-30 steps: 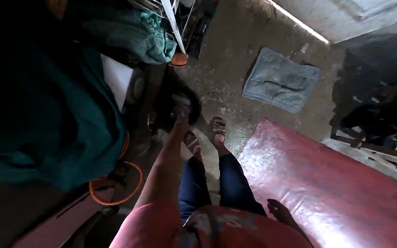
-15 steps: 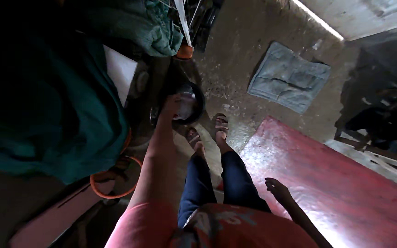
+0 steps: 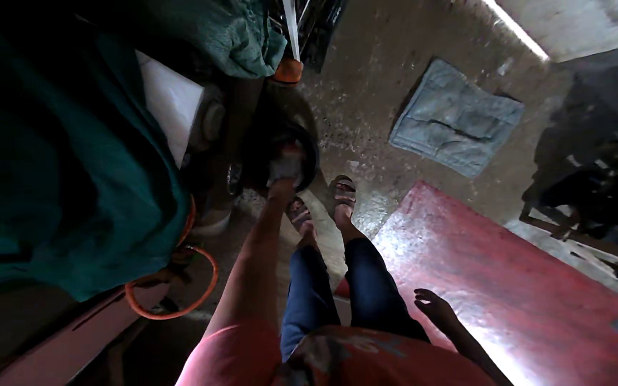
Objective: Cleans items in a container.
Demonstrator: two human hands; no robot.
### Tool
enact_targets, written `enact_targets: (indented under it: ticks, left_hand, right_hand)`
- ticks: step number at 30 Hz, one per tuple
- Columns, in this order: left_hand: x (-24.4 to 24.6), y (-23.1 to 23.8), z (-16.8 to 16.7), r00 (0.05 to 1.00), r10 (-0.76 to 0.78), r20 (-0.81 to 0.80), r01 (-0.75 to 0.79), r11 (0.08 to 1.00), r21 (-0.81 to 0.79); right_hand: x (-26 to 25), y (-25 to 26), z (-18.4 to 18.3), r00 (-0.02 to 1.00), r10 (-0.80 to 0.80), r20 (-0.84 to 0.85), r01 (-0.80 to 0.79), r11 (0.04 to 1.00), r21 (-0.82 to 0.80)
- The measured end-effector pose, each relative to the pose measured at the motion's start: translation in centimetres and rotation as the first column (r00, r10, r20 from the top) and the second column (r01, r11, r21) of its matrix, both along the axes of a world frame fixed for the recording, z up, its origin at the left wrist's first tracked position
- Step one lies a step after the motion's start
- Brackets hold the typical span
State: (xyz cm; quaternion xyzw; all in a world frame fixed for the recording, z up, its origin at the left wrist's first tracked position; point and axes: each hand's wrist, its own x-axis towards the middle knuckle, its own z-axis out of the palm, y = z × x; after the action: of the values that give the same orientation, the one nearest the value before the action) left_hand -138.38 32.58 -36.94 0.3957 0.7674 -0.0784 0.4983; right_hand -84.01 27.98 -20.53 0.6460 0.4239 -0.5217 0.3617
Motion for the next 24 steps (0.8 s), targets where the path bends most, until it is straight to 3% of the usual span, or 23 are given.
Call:
enact_targets:
  ticks: [3,6,11,14,16,20,21,22,24]
  left_hand:
    - [-1.6,3.1,2.2,0.972,0.234,0.03,-0.234,0.972,-0.027]
    - [-3.7,4.5,4.2,0.909,0.409,-0.084,-0.408,0.913,0.021]
    - [-4.5,2.7,3.5,0.865,0.439,-0.244,-0.416,0.898,0.14]
    - [-2.1,-0.4,4.3,0.858,0.431,-0.28,-0.361,0.893,0.27]
    - [0.2,-3.4,5.3,0.876,0.394,-0.278,-0.332,0.911,0.243]
    - [5.1,-8.8,12.0,0.983,0.179,-0.036,-0.182,0.976,-0.122]
    - [6.2,-10.2,14.1,0.99,0.121,0.071,-0.112,0.988,-0.11]
    - [7.1,-11.5,16.3,0.981,0.047,0.186,-0.05,0.999,0.012]
    - [9.6,-9.1,24.1,0.892,-0.048,0.449,-0.13,0.925,0.357]
  right_hand:
    - [-1.1,1.2,0.2,1.0,-0.021,-0.021,0.022,0.999,0.038]
    - [-2.3,2.4,-0.1,0.999,0.011,-0.036,-0.009,0.998,0.056]
    - [-5.4,5.0,-1.1,0.992,0.068,-0.108,-0.056,0.993,0.108]
    - [-7.5,5.7,-1.0,0.992,-0.003,-0.125,0.021,0.989,0.145]
    - [-8.3,5.7,-0.2,0.99,-0.047,-0.131,0.065,0.989,0.135]
    - [-7.9,4.3,3.8,0.987,-0.066,-0.149,0.087,0.987,0.138]
    - [-7.4,3.6,5.2,0.98,-0.076,-0.183,0.108,0.979,0.171]
    - [-6.9,2.8,6.8,0.967,-0.115,-0.229,0.164,0.964,0.21]
    - [-6.5,1.5,11.0,0.919,-0.243,-0.312,0.328,0.909,0.257]
